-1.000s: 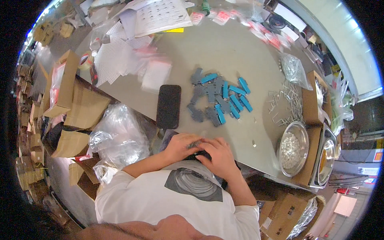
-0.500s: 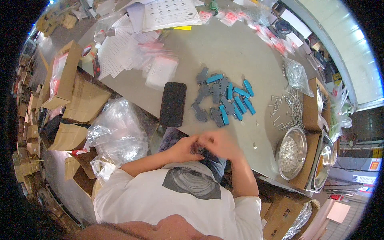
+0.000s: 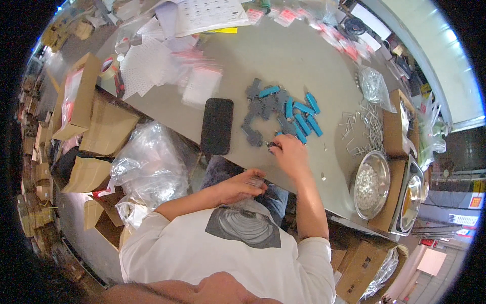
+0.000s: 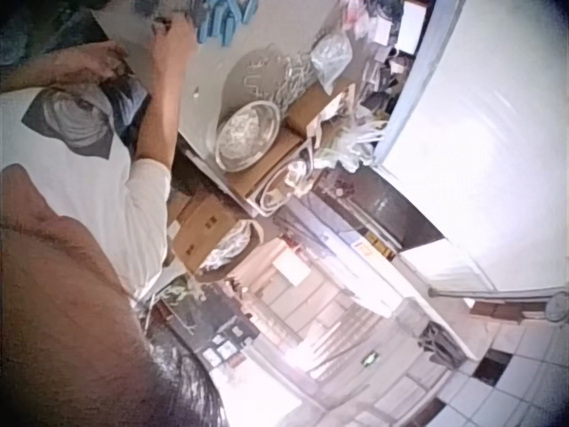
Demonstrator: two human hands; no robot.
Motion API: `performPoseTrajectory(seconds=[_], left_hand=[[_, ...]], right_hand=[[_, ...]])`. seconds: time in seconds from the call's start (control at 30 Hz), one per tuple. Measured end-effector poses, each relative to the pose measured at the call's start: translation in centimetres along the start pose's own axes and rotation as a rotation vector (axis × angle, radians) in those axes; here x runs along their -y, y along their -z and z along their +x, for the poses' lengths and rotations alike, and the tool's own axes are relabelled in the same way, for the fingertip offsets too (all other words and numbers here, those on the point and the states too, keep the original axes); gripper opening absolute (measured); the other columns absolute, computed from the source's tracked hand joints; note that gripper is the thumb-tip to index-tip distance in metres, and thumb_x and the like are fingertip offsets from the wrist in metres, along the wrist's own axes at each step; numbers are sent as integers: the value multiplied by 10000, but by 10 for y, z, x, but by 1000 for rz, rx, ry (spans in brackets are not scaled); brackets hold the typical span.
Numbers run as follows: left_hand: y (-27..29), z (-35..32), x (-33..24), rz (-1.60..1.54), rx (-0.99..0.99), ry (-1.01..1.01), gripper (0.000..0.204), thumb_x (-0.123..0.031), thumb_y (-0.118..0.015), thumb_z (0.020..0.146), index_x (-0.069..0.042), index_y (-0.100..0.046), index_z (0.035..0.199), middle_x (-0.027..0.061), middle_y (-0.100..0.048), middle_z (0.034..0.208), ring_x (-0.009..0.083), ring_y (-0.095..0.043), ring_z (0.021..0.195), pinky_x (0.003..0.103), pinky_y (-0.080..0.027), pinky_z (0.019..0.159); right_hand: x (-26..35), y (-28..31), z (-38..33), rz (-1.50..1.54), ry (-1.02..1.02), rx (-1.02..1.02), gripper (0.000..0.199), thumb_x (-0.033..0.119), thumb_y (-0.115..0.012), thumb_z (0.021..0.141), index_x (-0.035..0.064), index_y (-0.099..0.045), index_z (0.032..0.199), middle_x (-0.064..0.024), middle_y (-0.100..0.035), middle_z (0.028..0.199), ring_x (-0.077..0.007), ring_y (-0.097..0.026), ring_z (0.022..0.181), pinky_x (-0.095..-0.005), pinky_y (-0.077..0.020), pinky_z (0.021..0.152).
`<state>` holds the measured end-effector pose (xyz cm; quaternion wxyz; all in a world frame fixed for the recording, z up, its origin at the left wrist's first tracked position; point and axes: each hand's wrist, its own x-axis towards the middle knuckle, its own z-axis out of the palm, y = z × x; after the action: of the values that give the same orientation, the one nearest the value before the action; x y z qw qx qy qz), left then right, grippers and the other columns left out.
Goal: The person walks through a warehouse and approaches a workbench. They unpack a plastic bag containing small blue and grey components and metal fasteners. The person then assembles these parts by hand, inserting the fasteners into the components and placing the finished units into a cardboard box.
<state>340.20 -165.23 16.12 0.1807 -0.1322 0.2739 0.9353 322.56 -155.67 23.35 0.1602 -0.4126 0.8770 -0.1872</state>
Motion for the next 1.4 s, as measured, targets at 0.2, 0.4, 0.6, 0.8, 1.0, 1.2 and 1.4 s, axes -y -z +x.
performPoseTrajectory(seconds=[0.2,0.4,0.6,0.8,1.0,1.2,1.4], left_hand=[[-4,9,2,-94,116,19,594,-115,-725,772,-68,-405,1270,63,-549,989,172,-539,915,305,-433,785],[-11,6,-6,-71,124,53,581,-178,-709,801,-119,-399,1288,36,-546,992,171,-538,919,348,-450,751],[-19,-1,-14,-93,21,125,640,-195,-685,816,-142,-336,1350,46,-537,1087,183,-528,986,414,-468,756],[-5,-3,-14,-104,38,122,691,-243,-645,829,-122,-288,1408,98,-520,1216,204,-534,1031,407,-478,809],[-7,4,-15,123,40,150,690,-319,-617,848,-83,-300,1414,94,-528,1209,192,-535,1030,349,-461,790],[-11,11,-11,129,162,191,594,-396,-553,901,-59,-381,1358,78,-550,1156,200,-540,1030,348,-458,771],[-10,13,-11,-223,309,265,537,-487,-427,951,-60,-472,1274,89,-552,1144,226,-546,1035,399,-482,820]], right_hand=[[-8,-4,-49,976,-65,232,135,65,-627,864,-6,-592,974,-31,-601,855,-86,-527,809,-249,-452,725],[-25,-7,-51,684,-19,368,181,79,-649,848,12,-612,1012,-65,-639,883,-122,-567,813,-284,-471,702],[-26,-20,-11,-24,12,-273,358,34,-641,773,53,-566,1122,-170,-605,1016,-376,-610,879,-409,-506,745],[-21,-30,-21,-194,-45,-154,514,0,-644,701,79,-511,1192,-190,-518,1172,-397,-565,965,-442,-497,783],[-28,-8,-40,214,-67,10,567,-10,-673,706,100,-471,1224,-148,-575,1033,-351,-598,870,-394,-500,769],[-17,-1,-52,1121,-1,96,408,-12,-637,832,107,-467,1184,-14,-561,918,-125,-562,801,-267,-500,669],[-10,-6,-61,1296,-109,184,325,41,-565,894,101,-412,1174,-20,-499,948,-90,-529,797,-230,-466,660]])
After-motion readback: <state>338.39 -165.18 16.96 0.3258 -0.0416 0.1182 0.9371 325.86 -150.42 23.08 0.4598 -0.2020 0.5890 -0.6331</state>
